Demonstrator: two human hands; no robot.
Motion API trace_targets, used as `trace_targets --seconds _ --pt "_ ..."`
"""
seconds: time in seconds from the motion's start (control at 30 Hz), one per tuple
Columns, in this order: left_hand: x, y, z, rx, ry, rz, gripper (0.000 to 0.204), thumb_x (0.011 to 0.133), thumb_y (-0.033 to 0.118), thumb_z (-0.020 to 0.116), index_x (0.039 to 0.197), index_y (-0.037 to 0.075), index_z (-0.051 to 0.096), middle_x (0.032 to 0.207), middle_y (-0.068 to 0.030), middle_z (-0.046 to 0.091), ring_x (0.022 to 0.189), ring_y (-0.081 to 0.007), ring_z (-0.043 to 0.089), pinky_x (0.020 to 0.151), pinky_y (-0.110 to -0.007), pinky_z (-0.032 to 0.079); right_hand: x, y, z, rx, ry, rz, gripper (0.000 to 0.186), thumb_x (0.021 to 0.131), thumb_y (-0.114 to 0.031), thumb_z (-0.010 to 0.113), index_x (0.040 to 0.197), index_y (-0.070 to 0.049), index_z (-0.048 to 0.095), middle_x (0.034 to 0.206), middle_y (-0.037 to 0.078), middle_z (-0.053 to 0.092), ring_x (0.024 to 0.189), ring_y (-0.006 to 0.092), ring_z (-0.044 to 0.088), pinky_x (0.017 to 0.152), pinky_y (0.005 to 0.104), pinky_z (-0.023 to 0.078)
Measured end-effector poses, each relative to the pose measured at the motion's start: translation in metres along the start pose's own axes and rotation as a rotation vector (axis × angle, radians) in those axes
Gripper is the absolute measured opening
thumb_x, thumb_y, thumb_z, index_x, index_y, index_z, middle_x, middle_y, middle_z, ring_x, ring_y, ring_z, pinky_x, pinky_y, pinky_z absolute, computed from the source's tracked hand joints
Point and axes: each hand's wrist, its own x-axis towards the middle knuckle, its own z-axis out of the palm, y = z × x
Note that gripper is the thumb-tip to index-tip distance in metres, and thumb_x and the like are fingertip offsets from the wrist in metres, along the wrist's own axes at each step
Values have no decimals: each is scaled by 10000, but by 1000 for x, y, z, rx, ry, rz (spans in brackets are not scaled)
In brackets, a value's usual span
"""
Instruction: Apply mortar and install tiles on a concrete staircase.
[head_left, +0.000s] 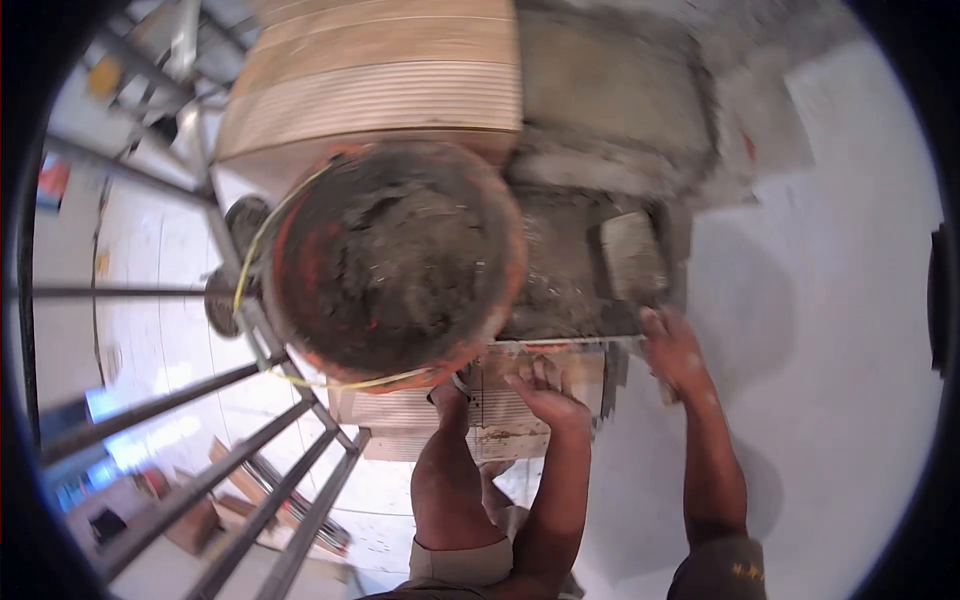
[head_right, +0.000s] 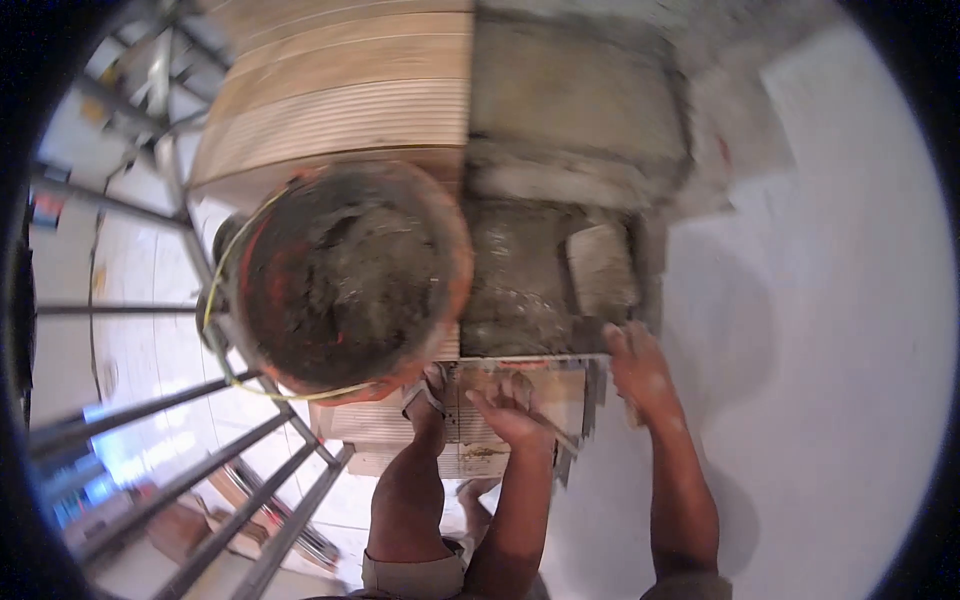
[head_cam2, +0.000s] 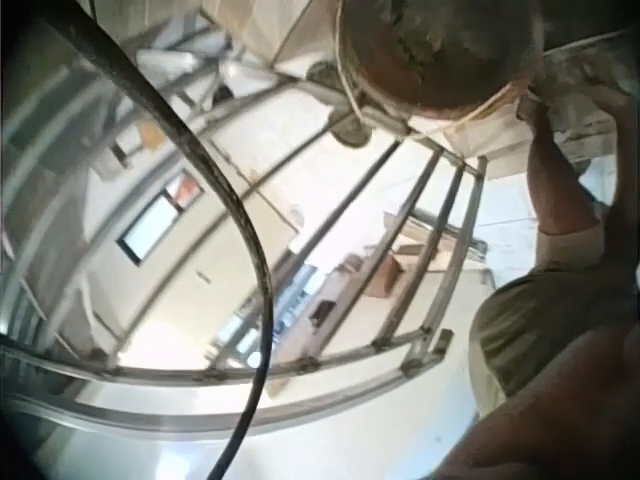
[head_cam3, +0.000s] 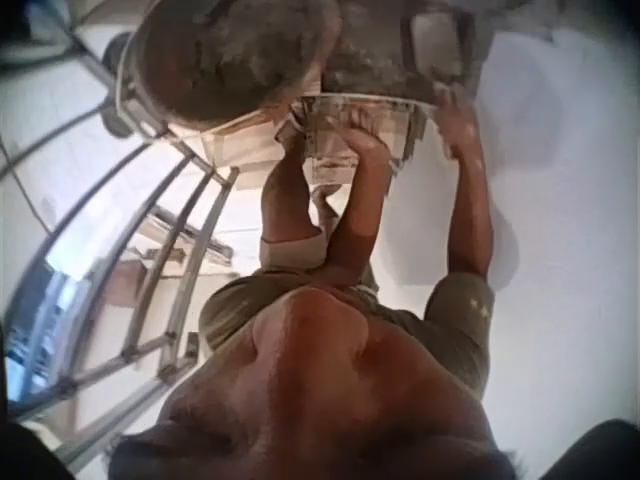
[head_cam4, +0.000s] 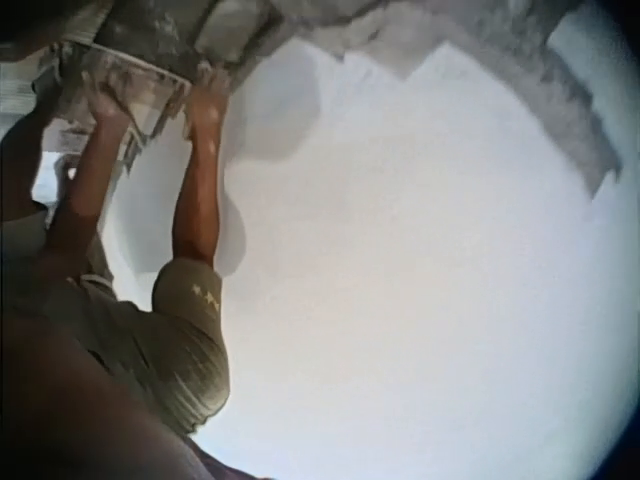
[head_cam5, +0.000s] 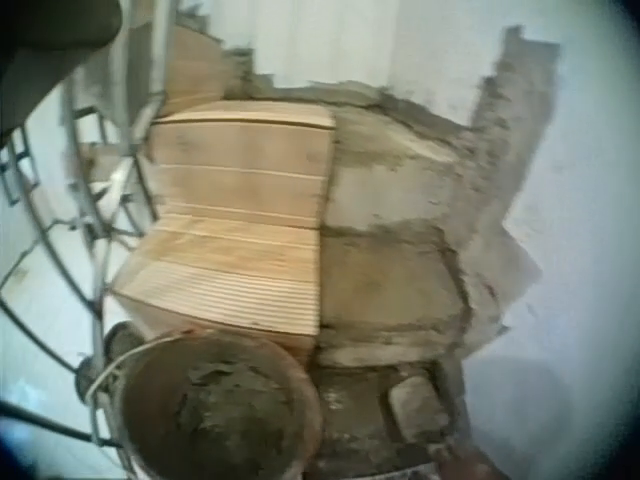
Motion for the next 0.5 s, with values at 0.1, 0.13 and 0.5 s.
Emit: trace_targets --seconds 0.1,0.13,0.5 --pt "-15 23 27 47 65 446 907 1044 682 315 1621 -5 189 1676 -178 230 1557 -304 196 1258 -471 177 -32 -59 -25 -236 66 -530 315 1040 -323 576 1089 -12 580 799 165 613 698 311 640 631 409 511" --pt "-20 32 39 75 42 633 871 1062 657 297 1618 -6 203 1670 -179 233 1548 -301 213 1259 -460 179 -43 -82 -29 -270 72 -663 307 1035 -314 584 1102 -15 584 828 180 631 734 329 661 660 414 524" --pt "-49 136 102 -244 100 701 762 1127 531 221 1527 -115 280 1603 -270 292 1430 -308 384 1196 -409 322 -23 -294 99 -1509 -44 -1256 161 971 -98 560 1091 -4 610 973 191 718 962 347 723 799 452 589"
